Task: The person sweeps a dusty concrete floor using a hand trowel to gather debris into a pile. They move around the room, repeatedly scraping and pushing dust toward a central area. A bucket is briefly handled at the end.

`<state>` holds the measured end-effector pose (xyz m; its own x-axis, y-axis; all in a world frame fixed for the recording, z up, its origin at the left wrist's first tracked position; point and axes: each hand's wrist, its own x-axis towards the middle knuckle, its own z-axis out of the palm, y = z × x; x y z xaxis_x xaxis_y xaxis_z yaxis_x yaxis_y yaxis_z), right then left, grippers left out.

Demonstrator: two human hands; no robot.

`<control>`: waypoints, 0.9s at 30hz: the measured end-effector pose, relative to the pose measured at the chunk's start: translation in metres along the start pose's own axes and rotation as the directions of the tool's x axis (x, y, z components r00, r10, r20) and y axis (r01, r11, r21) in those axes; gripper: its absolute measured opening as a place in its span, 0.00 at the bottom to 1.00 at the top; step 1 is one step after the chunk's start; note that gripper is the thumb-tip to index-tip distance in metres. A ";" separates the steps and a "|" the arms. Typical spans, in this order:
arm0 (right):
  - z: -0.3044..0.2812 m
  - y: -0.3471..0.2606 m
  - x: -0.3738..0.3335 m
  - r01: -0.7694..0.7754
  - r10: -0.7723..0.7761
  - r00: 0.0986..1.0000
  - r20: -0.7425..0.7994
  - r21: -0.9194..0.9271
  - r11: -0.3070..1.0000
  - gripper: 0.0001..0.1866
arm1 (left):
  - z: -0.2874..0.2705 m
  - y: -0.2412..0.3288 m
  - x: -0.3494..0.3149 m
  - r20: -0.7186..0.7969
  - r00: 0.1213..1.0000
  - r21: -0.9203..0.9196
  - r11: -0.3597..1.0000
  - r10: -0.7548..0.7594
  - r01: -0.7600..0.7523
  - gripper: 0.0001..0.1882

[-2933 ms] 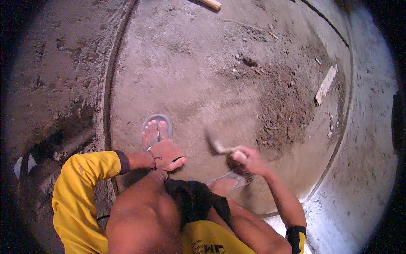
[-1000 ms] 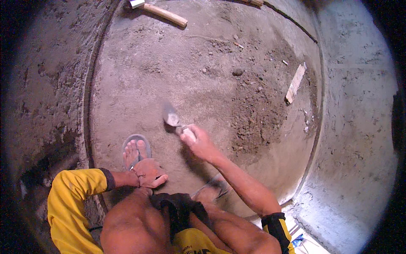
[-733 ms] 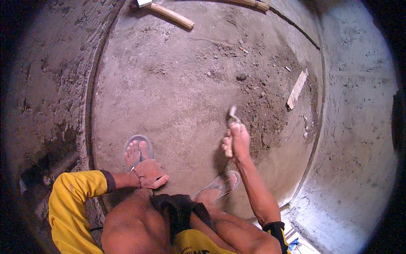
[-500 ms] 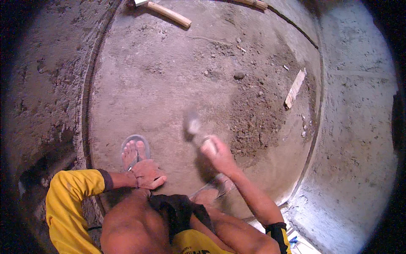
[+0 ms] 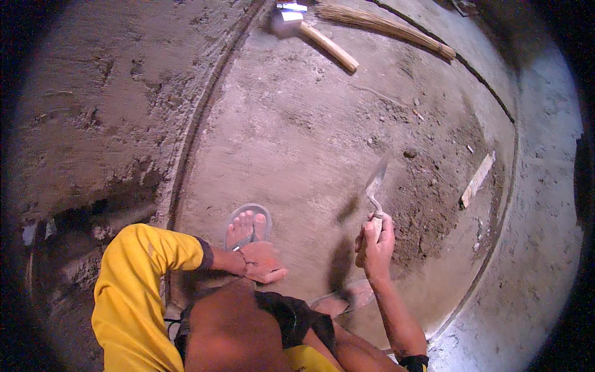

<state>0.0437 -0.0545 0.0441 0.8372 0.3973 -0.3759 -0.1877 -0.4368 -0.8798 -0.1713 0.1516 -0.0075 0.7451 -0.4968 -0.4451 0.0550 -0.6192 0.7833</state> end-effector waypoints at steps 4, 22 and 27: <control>0.025 0.003 0.011 -0.001 0.001 1.000 0.001 0.183 0.983 0.15 | -0.008 0.007 -0.004 0.004 0.998 0.013 0.998 -0.060 0.060 0.26; 0.102 0.016 0.057 0.150 -0.045 0.904 0.425 -0.218 0.964 0.14 | -0.001 -0.001 -0.002 0.022 0.996 -0.035 0.995 -0.089 0.090 0.28; 0.217 -0.041 0.095 0.351 -0.174 0.626 0.760 -0.077 0.933 0.22 | 0.015 -0.010 0.005 0.053 0.998 0.000 0.999 -0.035 0.035 0.30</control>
<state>0.0198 0.1760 -0.0185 0.1665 0.9380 -0.3040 0.1583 -0.3297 -0.9307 -0.1777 0.1465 -0.0242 0.7067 -0.5060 -0.4945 0.0809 -0.6365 0.7670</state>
